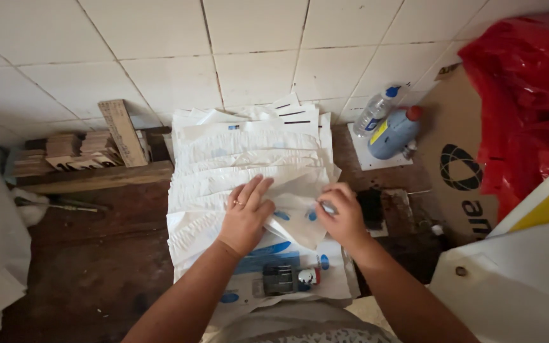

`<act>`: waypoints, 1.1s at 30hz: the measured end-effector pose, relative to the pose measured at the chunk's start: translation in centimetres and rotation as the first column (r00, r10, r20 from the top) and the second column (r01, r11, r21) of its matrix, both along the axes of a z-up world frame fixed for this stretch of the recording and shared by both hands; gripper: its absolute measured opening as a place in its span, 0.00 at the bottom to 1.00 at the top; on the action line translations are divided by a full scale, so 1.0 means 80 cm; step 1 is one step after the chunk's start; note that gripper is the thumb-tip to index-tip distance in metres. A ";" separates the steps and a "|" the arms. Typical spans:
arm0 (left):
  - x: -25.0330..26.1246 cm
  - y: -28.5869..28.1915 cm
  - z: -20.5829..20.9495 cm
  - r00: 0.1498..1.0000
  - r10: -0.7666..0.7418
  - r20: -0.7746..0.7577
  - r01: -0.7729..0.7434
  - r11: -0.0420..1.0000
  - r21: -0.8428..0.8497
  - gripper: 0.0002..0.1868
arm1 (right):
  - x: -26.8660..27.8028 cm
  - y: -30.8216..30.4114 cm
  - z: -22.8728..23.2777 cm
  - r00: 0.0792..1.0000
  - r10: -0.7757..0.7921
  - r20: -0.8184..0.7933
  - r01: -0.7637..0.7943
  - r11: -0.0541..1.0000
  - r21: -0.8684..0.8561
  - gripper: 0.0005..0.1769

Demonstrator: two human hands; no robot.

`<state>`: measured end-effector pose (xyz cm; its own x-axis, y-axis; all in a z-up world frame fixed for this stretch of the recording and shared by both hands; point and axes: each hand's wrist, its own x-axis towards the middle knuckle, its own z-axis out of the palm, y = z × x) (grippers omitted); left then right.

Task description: Manually stamping labels onto individual plastic bags from a stack

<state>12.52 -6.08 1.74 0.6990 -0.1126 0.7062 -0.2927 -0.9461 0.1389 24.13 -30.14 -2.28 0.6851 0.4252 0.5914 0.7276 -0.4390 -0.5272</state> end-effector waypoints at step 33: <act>0.007 0.007 -0.045 0.995 0.016 -0.097 -0.008 0.997 0.077 0.01 | 0.045 -0.001 -0.056 0.978 -0.109 0.177 0.161 0.935 -0.315 0.04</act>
<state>13.08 -5.55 -1.90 0.7659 -0.1547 0.6241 -0.2698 -0.9584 0.0935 27.72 -30.18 -6.75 0.6609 0.5223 0.5389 0.7101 -0.6674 -0.2241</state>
